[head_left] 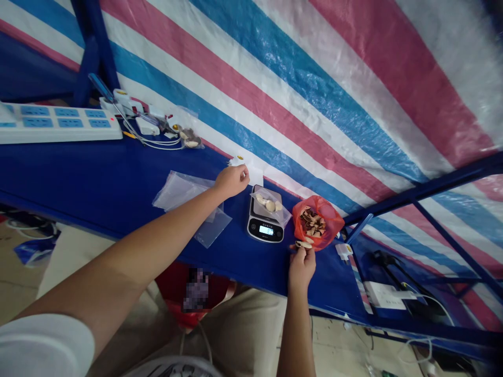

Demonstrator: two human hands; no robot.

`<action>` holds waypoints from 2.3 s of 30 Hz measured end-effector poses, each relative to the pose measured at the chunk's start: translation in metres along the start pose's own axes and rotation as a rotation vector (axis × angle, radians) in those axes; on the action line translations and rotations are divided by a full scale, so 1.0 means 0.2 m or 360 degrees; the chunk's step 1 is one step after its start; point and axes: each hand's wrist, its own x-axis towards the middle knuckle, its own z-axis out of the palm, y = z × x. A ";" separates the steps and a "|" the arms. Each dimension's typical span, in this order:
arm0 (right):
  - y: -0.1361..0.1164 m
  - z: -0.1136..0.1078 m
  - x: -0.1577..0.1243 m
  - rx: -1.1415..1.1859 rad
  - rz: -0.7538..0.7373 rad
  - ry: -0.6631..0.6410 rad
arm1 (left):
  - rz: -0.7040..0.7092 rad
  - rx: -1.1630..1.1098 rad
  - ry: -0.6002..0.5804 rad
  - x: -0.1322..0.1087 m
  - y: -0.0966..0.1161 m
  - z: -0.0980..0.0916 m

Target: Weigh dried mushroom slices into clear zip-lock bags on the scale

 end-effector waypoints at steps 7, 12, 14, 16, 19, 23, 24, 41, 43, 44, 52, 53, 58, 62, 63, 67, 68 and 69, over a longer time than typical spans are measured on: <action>-0.03 0.01 0.00 0.0273 0.0125 0.0020 | -0.0021 0.0000 -0.0024 0.00 0.01 -0.01; -0.01 0.00 0.01 0.0117 0.0059 -0.0006 | -0.0031 0.0014 -0.0029 0.00 0.01 -0.01; 0.00 -0.01 0.01 0.0045 0.0038 -0.0003 | -0.0026 0.0017 -0.0027 0.00 0.01 -0.01; 0.01 -0.01 0.01 -0.0007 0.0018 -0.0003 | -0.0018 0.0015 -0.0016 0.00 0.01 -0.01; 0.00 -0.02 0.00 0.0017 0.0021 -0.0030 | -0.0023 0.0017 -0.0008 0.00 0.01 -0.02; -0.02 -0.01 0.00 0.0219 0.0092 -0.0062 | -0.0026 0.0002 -0.0029 0.00 0.01 -0.02; -0.03 -0.01 -0.01 0.0279 0.0116 -0.0065 | -0.0024 -0.0003 -0.0032 -0.01 0.01 -0.02; -0.06 0.00 -0.03 0.0471 0.0218 -0.0057 | -0.0011 -0.0021 -0.0045 -0.01 0.02 -0.01; -0.06 -0.01 -0.03 0.0430 0.0217 -0.0127 | -0.0023 -0.0022 -0.0055 -0.01 0.02 -0.02; -0.05 -0.02 -0.03 0.0414 0.0213 -0.0179 | -0.0029 -0.0022 -0.0061 -0.01 0.02 -0.02; -0.07 -0.05 -0.07 0.0529 0.0202 -0.0397 | -0.0045 -0.0051 -0.0071 -0.01 0.03 -0.02; -0.08 -0.06 -0.07 0.0536 0.0224 -0.0400 | -0.0049 -0.0051 -0.0071 -0.01 0.03 -0.03; -0.10 -0.04 0.00 0.0619 0.0400 -0.0298 | -0.0048 -0.0047 -0.0082 -0.01 0.03 -0.03; -0.14 -0.03 0.09 0.0653 0.0491 -0.0165 | -0.0037 -0.0046 -0.0061 -0.01 0.02 -0.02; -0.16 -0.03 0.11 0.0640 0.0497 -0.0139 | -0.0033 -0.0043 -0.0054 -0.01 0.02 -0.02; -0.22 -0.05 0.21 0.0543 0.0468 0.0014 | -0.0003 -0.0046 -0.0064 -0.01 0.03 -0.02; -0.23 -0.06 0.24 0.0487 0.0443 0.0066 | 0.0005 -0.0049 -0.0074 -0.01 0.03 -0.02; -0.24 -0.07 0.28 0.0400 0.0410 0.0106 | 0.0010 -0.0053 -0.0081 -0.01 0.03 -0.02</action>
